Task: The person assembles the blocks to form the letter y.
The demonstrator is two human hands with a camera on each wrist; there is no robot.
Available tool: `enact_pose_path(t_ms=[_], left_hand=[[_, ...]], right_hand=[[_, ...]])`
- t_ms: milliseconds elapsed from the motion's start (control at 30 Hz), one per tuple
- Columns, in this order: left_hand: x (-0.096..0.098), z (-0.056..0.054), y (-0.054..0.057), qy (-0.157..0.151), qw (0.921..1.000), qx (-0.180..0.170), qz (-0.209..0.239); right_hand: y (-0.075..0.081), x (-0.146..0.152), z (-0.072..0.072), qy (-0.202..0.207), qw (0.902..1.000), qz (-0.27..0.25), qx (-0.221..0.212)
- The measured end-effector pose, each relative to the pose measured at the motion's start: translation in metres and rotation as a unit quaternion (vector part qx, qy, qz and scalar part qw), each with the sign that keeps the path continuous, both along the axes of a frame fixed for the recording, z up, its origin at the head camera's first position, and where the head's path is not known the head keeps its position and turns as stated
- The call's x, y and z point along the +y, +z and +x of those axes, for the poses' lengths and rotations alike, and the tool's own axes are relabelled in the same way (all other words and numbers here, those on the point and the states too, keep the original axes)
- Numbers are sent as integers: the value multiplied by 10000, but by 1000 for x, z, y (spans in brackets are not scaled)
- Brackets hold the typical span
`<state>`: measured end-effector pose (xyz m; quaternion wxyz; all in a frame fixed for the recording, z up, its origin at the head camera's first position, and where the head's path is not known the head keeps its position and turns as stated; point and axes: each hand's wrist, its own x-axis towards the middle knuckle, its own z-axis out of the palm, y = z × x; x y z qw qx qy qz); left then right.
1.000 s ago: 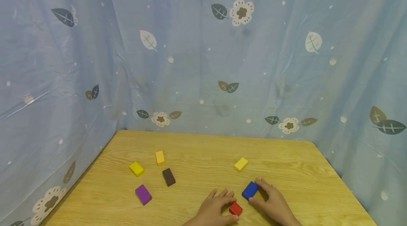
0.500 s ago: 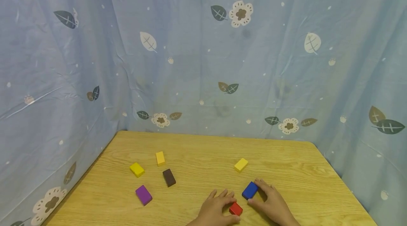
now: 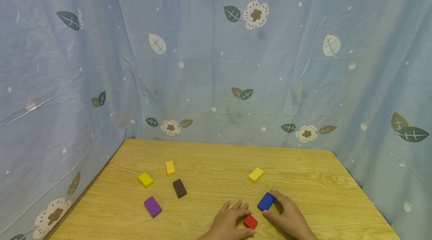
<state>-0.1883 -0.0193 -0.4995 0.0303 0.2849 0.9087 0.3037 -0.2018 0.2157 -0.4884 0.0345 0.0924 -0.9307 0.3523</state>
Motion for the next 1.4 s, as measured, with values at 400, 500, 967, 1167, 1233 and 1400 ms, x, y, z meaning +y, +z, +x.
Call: enact_pose_path(t_ms=[400,500,967,1167,1233,1400], left_hand=[[-1,-1,2,25,9999,-116,26],[-2,-1,3,46,9998,-127,114],[-2,0,2,253,9979,-303,510],[-2,3,5,526,9936,-721,690],[-2,3,7,608,9917,-848,746],[-3,2,11,719,9866,-1076,993]], right_hand=[[-3,1,0,-138,9999,-65,57],[-5,1,-1,-174,9997,-56,168],[-4,2,1,-216,9992,-213,246],[-2,3,2,-304,9992,-204,169],[-2,3,1,-325,9989,-209,252],[0,-1,-3,-292,9984,-227,439]])
